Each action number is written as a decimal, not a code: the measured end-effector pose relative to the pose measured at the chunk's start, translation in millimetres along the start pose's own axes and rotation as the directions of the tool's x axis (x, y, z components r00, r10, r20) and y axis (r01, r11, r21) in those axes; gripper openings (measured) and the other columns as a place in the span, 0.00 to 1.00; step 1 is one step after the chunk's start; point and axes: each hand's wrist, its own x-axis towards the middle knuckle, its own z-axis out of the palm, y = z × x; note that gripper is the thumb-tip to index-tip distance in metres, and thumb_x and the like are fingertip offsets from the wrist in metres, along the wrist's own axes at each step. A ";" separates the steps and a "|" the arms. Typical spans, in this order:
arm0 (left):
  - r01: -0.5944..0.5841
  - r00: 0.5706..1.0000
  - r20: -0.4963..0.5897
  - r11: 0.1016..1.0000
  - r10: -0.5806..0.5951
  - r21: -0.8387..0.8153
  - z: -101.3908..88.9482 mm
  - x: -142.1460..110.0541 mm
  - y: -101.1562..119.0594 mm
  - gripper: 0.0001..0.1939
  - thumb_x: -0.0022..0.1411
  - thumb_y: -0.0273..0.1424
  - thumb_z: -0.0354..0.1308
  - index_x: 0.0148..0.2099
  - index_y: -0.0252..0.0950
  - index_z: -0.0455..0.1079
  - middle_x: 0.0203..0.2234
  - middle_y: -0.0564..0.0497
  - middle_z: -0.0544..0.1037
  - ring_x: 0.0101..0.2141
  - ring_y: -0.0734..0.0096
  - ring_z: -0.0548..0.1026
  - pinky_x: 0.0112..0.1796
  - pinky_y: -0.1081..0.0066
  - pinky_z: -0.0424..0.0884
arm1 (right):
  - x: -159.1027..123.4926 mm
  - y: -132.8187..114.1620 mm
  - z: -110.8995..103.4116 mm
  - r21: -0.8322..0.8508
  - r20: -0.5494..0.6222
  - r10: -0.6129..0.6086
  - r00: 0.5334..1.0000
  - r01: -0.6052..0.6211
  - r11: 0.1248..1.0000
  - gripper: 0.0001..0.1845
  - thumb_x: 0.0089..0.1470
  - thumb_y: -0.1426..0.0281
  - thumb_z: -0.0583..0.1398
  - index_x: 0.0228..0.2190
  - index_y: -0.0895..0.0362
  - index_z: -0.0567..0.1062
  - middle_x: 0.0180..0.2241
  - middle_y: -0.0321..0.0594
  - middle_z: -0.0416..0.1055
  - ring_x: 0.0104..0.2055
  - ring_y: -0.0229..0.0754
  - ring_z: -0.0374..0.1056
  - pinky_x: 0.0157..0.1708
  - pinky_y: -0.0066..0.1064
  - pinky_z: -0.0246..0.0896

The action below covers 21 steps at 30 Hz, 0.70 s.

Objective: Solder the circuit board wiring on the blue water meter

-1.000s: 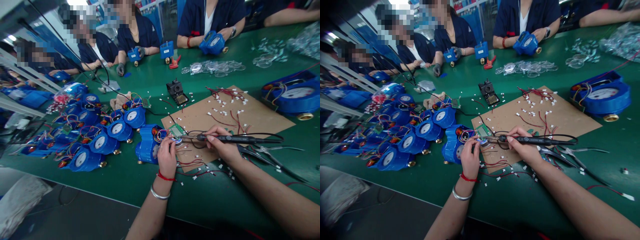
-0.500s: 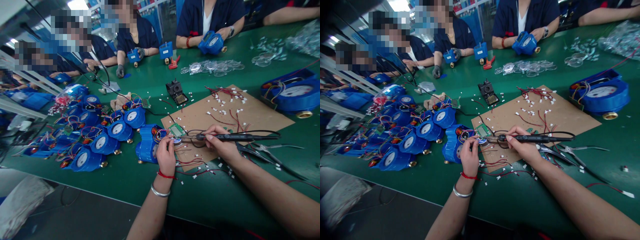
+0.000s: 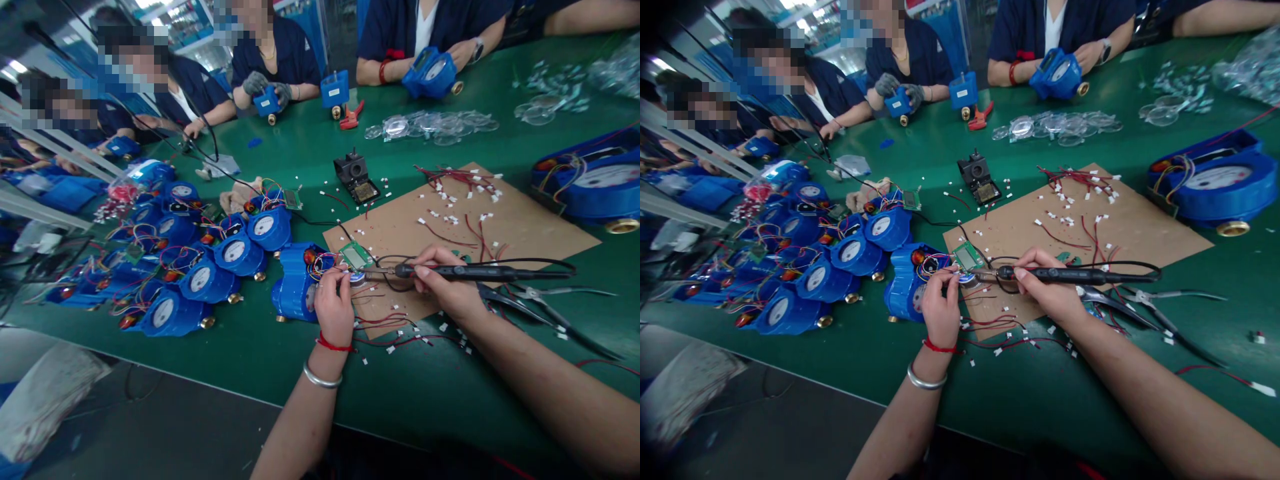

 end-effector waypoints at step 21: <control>0.033 0.999 0.005 0.999 -0.033 0.018 0.9 2.4 0.1 0.04 0.64 0.28 0.53 0.35 0.36 0.66 0.39 0.47 0.76 0.42 0.69 0.72 0.45 0.65 0.67 | 0.0 -2.6 0.5 -0.022 0.002 0.000 1.000 0.000 1.000 0.07 0.55 0.65 0.60 0.32 0.54 0.68 0.19 0.32 0.67 0.19 0.33 0.60 0.20 0.26 0.53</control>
